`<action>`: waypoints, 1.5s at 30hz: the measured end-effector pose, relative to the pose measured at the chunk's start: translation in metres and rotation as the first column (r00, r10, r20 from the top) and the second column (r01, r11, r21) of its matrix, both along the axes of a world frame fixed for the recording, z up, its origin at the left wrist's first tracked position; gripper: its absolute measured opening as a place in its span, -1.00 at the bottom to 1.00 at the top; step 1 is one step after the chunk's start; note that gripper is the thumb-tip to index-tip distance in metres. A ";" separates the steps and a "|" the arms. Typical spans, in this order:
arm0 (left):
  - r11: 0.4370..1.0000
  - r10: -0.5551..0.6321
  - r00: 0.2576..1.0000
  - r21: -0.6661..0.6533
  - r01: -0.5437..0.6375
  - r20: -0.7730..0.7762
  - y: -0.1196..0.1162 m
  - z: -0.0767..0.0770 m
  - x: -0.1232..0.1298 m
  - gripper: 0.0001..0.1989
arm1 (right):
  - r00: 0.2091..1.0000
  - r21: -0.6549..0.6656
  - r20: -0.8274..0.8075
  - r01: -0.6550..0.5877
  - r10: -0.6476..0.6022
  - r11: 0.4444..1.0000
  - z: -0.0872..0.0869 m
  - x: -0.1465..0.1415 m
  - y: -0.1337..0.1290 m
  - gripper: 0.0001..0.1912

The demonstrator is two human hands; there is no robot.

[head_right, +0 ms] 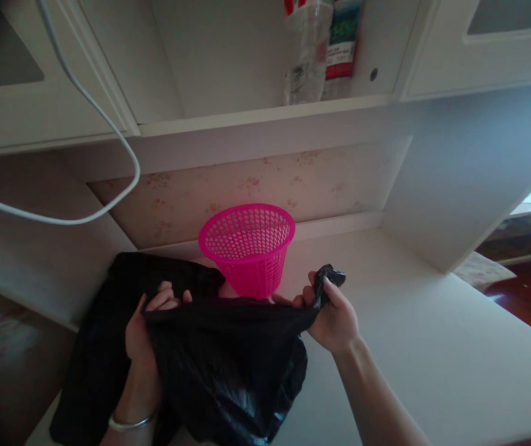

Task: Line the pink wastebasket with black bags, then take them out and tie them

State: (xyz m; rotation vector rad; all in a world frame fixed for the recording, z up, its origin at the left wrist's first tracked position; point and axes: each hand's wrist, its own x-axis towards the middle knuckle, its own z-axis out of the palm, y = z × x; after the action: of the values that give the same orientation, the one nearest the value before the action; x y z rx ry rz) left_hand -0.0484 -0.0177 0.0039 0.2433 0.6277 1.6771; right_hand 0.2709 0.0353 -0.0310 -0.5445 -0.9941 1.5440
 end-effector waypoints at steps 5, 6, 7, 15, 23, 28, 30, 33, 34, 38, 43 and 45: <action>0.991 -0.099 0.994 0.099 0.094 0.043 0.000 -0.001 0.017 -0.87 | 1.000 0.082 -0.019 -0.018 0.020 0.996 0.004 -0.009 -0.007 -0.58; 0.992 -0.086 0.996 0.097 0.086 -0.003 -0.001 -0.003 0.019 -0.89 | 0.999 0.088 -0.019 -0.028 0.029 0.996 0.002 -0.008 -0.008 -0.59; 0.994 -0.068 0.996 0.084 0.072 -0.057 -0.002 -0.007 0.021 -0.90 | 0.998 0.088 -0.015 -0.054 0.056 0.995 0.001 -0.006 -0.009 -0.61; 0.994 -0.056 0.838 0.049 0.099 -0.543 -0.003 -0.039 0.018 -0.30 | 0.983 -0.070 0.108 -0.141 0.148 0.987 -0.009 -0.009 -0.013 -0.41; 0.990 -0.141 0.853 -0.051 0.134 -0.503 -0.004 -0.081 -0.003 -0.48 | 0.997 -0.061 0.070 -0.020 0.024 0.998 -0.038 0.000 0.002 -0.19; 0.971 -0.218 0.855 -0.016 0.239 -0.470 0.001 -0.067 0.004 -0.38 | 0.997 -0.108 0.080 0.013 -0.004 0.994 -0.036 -0.001 0.003 -0.46; 0.945 -0.283 0.839 0.011 0.326 -0.465 0.006 -0.059 0.008 -0.28 | 0.996 -0.135 0.069 0.070 -0.061 0.988 -0.035 -0.003 0.003 -0.57; 0.907 -0.344 0.819 0.062 0.416 -0.460 0.011 -0.056 0.014 -0.22 | 0.997 -0.157 0.064 0.062 -0.053 0.986 -0.041 -0.001 0.002 -0.58; 0.900 -0.349 0.817 0.080 0.429 -0.458 0.011 -0.058 0.016 -0.20 | 0.997 -0.156 0.075 0.041 -0.030 0.987 -0.044 0.002 0.001 -0.54; 0.826 -0.383 0.765 0.180 0.535 -0.517 0.011 -0.067 0.028 -0.32 | 0.978 -0.045 0.130 -0.161 0.166 0.986 -0.051 0.012 -0.002 0.02; 0.798 -0.417 0.734 0.171 0.578 -0.537 0.010 -0.063 0.045 -0.66 | 0.853 0.171 0.367 -0.453 0.371 0.875 -0.036 0.014 0.001 -0.05; 0.827 -0.415 0.757 0.137 0.545 -0.506 0.009 -0.059 0.053 -0.62 | 0.857 0.191 0.389 -0.433 0.337 0.881 -0.031 0.009 0.002 -0.43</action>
State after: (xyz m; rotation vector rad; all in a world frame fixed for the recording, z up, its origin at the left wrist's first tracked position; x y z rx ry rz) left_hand 0.0041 -0.0088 -0.0556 0.9539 0.6022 1.1853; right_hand 0.2802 0.0378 -0.0621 -0.4414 -1.6468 1.6551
